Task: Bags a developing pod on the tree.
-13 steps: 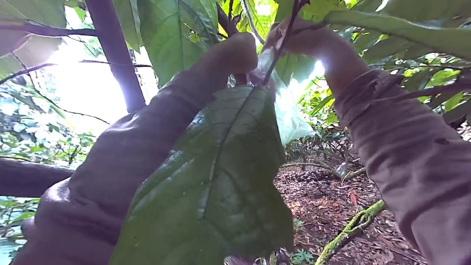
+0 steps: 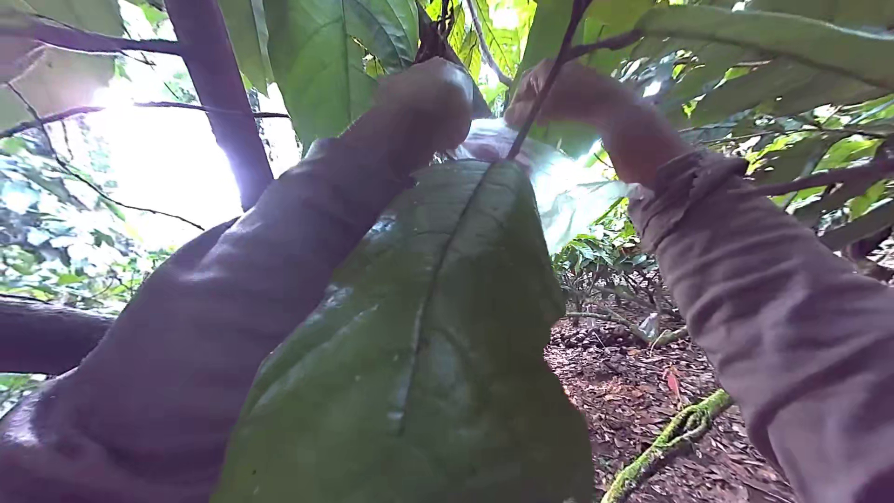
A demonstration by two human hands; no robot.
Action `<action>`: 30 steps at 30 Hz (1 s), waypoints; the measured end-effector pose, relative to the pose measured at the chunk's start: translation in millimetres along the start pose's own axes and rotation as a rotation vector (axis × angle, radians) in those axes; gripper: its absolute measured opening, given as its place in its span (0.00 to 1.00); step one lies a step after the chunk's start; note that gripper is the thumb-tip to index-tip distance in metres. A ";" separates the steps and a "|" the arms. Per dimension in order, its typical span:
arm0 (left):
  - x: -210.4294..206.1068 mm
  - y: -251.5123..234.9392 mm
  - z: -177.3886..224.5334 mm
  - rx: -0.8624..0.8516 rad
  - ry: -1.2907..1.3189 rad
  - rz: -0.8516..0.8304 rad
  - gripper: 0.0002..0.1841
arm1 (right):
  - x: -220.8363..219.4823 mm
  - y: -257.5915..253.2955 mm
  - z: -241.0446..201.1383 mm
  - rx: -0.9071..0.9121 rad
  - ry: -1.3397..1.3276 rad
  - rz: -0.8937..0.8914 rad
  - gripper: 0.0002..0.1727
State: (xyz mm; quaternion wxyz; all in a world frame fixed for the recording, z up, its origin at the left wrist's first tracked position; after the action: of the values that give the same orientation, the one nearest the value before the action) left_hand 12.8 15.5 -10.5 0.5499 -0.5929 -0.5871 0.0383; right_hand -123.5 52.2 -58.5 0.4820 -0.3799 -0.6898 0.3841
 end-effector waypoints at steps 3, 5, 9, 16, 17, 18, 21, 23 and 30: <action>2.5 -1.7 0.0 -0.034 0.141 0.030 0.07 | -0.4 -86.9 53.3 0.144 0.022 -0.015 0.15; -1.4 -2.7 -0.6 -0.086 0.313 0.062 0.08 | -6.8 -98.8 50.1 0.140 0.060 0.056 0.17; -10.0 -8.1 -3.3 -0.133 0.616 0.113 0.07 | -14.5 -100.5 31.3 0.168 0.130 0.154 0.16; -5.0 -12.9 -10.8 0.147 0.811 0.125 0.16 | -8.6 -97.8 28.3 0.097 0.014 0.155 0.16; -3.3 -12.1 -9.7 0.182 0.803 0.112 0.16 | -8.4 -97.1 29.2 0.096 -0.012 0.148 0.16; -2.4 -11.5 -11.4 0.195 0.790 0.096 0.14 | -8.0 -96.3 30.3 0.099 -0.038 0.141 0.16; -23.9 -37.7 -60.7 -0.029 0.690 0.066 0.06 | -7.5 -95.2 32.7 0.114 -0.128 0.137 0.13; -34.3 -56.6 -87.5 -0.189 0.586 -0.056 0.03 | -5.7 -93.0 33.4 0.090 -0.139 0.121 0.12; -33.6 -32.5 -63.9 -0.402 0.251 0.046 0.10 | -2.6 -93.3 34.8 0.119 -0.080 0.128 0.13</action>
State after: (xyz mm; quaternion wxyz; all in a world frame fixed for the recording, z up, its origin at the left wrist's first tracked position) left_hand 25.4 -57.7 17.0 0.4885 -0.7036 -0.4964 -0.1409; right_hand -170.5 5.4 15.8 0.4500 -0.3783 -0.6587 0.4695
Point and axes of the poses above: each hand's wrist, its own y-axis away from the middle knuckle, its own x-axis out of the back of the hand, z = x × y, the point moved 1 cm from there along -y, towards the middle knuckle, and after that the axes turned 10 degrees about -x, right-handed, at the moved point
